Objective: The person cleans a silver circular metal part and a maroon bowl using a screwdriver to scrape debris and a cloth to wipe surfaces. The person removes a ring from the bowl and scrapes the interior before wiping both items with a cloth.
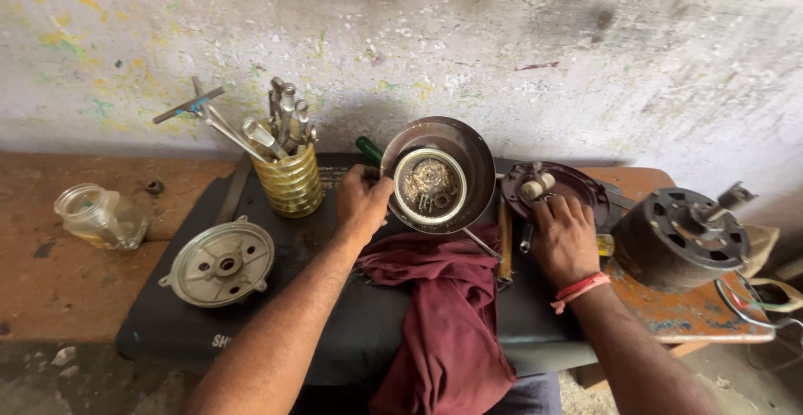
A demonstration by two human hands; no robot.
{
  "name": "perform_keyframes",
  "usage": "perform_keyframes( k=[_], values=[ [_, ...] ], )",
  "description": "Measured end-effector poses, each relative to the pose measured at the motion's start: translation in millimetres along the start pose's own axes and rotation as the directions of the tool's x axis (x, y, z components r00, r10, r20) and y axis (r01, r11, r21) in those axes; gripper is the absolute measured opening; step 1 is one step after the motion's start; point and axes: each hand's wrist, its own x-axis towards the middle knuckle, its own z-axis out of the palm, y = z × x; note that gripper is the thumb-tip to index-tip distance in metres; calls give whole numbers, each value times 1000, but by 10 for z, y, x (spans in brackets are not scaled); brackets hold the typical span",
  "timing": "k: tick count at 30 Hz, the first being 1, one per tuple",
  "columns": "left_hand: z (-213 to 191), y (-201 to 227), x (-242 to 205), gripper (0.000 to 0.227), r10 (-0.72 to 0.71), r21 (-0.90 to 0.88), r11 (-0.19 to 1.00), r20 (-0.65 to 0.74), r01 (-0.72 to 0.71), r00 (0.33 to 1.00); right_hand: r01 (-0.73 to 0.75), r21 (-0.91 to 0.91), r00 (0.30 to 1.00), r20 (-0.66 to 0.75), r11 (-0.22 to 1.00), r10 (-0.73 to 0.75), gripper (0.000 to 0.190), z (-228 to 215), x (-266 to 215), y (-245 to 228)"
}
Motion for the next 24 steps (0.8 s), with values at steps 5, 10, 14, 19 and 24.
perform_keyframes(
  k=[5,10,14,19,24],
  values=[
    [-99,-177,36,25,74,-59,995,-20,-75,997,-17,66,990,144,998,7,49,-394,166,-283],
    [-84,-429,140,26,281,10,960,-45,-281,959,-79,576,994,107,813,21,36,-392,563,-664],
    [-171,-551,156,26,280,-127,951,-30,-282,959,-5,355,974,212,935,-76,38,-64,1033,-1004],
    [-268,-593,172,27,274,-109,954,-52,-278,960,-28,166,848,526,986,-64,33,299,1375,-1297],
    [-333,-549,219,28,141,-167,975,-59,-149,988,36,211,849,509,977,-141,38,203,1524,-1313]
  ],
)
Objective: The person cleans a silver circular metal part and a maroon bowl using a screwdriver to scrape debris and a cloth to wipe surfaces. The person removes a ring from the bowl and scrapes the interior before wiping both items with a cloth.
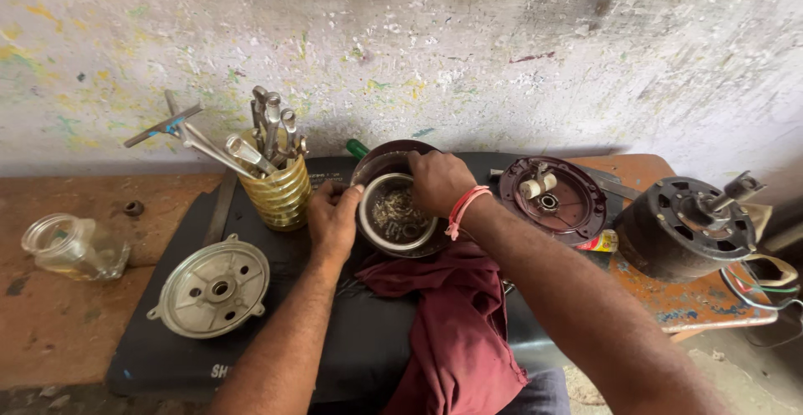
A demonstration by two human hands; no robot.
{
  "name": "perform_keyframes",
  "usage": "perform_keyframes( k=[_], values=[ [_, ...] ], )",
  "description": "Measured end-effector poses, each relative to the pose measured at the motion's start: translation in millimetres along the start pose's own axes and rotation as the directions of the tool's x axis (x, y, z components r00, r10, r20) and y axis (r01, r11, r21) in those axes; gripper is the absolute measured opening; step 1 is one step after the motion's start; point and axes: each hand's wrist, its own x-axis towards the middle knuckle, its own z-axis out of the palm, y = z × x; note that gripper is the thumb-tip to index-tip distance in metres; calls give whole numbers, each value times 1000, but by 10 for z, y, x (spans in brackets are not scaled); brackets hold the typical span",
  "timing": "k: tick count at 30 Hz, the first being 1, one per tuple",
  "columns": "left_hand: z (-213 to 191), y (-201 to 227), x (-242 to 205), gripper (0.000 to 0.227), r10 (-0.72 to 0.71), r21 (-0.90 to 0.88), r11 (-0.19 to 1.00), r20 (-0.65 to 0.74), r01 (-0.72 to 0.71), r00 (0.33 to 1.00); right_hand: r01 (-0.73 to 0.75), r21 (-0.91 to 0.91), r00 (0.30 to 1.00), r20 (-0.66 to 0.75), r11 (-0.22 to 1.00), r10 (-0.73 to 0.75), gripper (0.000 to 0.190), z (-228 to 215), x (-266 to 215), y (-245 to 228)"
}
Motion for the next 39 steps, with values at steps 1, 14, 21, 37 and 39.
perform_keyframes(
  k=[1,14,21,37,39],
  values=[
    [18,0,18,28,-18,-14,1000,3,18,1000,20,18,1000,-22,1000,-20,41,-67,-22,-1],
    [12,-138,63,26,-45,-184,982,4,45,999,-197,69,974,-99,978,204,23,-1150,-417,1437],
    [-10,-146,54,26,-42,-166,985,1,41,999,-333,-5,934,133,943,331,22,-428,-409,2344],
    [0,-43,-4,35,172,-93,982,59,-166,983,157,567,985,-27,808,-173,28,-208,-626,496],
    [-5,-25,-20,35,205,-91,976,67,-199,976,418,457,906,-138,786,-401,34,-38,-577,200]
  ],
)
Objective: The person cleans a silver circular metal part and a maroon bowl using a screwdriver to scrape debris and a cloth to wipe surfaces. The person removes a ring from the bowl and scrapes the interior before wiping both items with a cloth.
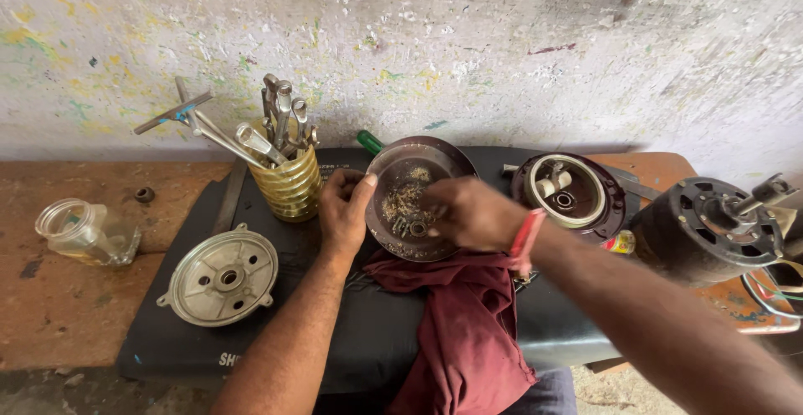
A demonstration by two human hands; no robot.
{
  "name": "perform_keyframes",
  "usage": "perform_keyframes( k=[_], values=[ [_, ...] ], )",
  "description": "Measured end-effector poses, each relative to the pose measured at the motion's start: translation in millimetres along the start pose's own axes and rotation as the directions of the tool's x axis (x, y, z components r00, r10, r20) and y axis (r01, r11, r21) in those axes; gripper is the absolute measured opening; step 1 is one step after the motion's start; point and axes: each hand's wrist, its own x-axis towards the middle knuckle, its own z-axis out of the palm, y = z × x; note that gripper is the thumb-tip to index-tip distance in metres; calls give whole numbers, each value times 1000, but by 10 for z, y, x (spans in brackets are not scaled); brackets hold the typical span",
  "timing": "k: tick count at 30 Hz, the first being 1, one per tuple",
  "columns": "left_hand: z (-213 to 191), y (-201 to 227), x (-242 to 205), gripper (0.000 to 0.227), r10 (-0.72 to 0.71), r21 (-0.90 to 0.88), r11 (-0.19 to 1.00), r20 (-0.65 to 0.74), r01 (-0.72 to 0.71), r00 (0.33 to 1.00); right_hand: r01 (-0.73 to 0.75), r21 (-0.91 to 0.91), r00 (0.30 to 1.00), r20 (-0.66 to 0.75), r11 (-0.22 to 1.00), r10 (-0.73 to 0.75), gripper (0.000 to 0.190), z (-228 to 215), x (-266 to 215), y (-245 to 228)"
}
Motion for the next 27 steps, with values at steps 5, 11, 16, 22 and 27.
perform_keyframes(
  k=[5,11,16,22,27],
  values=[
    [-9,25,6,36,37,9,999,13,-37,999,223,-53,972,-58,973,-226,45,338,198,-24],
    [-27,15,29,39,36,50,998,15,-37,999,95,-66,994,68,993,-90,30,473,285,101],
    [-22,31,20,42,12,72,997,24,-14,1000,90,-32,992,86,995,-87,31,442,310,101],
    [-29,61,17,41,9,96,995,21,-11,1000,130,-47,986,108,990,-125,19,403,318,-37],
    [-23,58,21,39,-8,103,995,23,5,1000,89,-18,990,107,996,-87,24,397,307,-35]
  ],
)
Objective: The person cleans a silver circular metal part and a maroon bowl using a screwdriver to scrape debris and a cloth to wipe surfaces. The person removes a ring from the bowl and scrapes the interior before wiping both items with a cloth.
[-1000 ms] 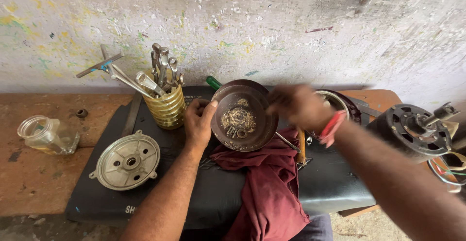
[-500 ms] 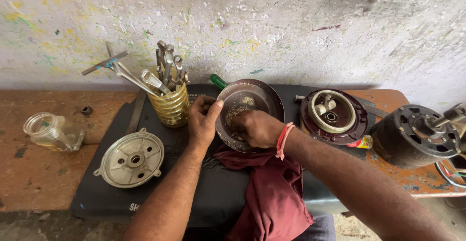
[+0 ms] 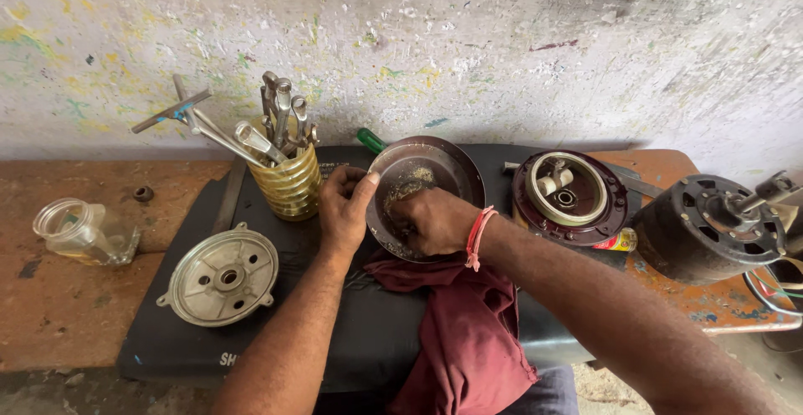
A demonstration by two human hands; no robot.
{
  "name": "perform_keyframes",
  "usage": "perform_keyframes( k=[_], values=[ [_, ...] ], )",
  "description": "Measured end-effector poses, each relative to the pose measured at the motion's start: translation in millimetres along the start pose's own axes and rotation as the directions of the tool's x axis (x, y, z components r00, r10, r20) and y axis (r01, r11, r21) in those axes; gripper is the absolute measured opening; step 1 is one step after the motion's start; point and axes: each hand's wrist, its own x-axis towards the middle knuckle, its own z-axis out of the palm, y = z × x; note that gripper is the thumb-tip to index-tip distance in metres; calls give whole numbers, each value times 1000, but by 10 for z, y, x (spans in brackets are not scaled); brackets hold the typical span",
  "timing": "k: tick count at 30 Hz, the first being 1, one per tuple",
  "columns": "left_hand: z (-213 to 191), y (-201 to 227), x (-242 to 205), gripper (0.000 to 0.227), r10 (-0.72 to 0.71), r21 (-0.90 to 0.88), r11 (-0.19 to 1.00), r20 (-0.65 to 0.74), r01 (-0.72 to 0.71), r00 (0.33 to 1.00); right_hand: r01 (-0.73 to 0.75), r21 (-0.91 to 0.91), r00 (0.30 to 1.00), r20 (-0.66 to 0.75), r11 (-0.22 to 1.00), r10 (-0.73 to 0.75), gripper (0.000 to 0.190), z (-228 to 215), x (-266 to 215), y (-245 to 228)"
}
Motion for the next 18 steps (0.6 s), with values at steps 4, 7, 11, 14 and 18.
perform_keyframes(
  k=[4,7,11,14,18],
  values=[
    [0,-11,13,39,10,-21,1000,-2,-10,1000,63,-93,998,-21,994,-65,25,40,4,38],
    [6,-33,-7,38,21,-20,1000,-4,-21,1000,20,-127,999,32,992,-16,32,92,-8,99],
    [23,-20,-12,38,6,-39,999,-5,-6,1000,6,-101,998,64,995,1,34,115,-17,138],
    [10,-16,-9,38,0,-51,999,0,0,1000,6,-38,1000,16,999,-5,31,73,-18,121],
    [11,-29,11,39,-15,0,1000,-9,15,1000,-137,191,981,-107,972,159,27,-130,-54,95]
  ],
)
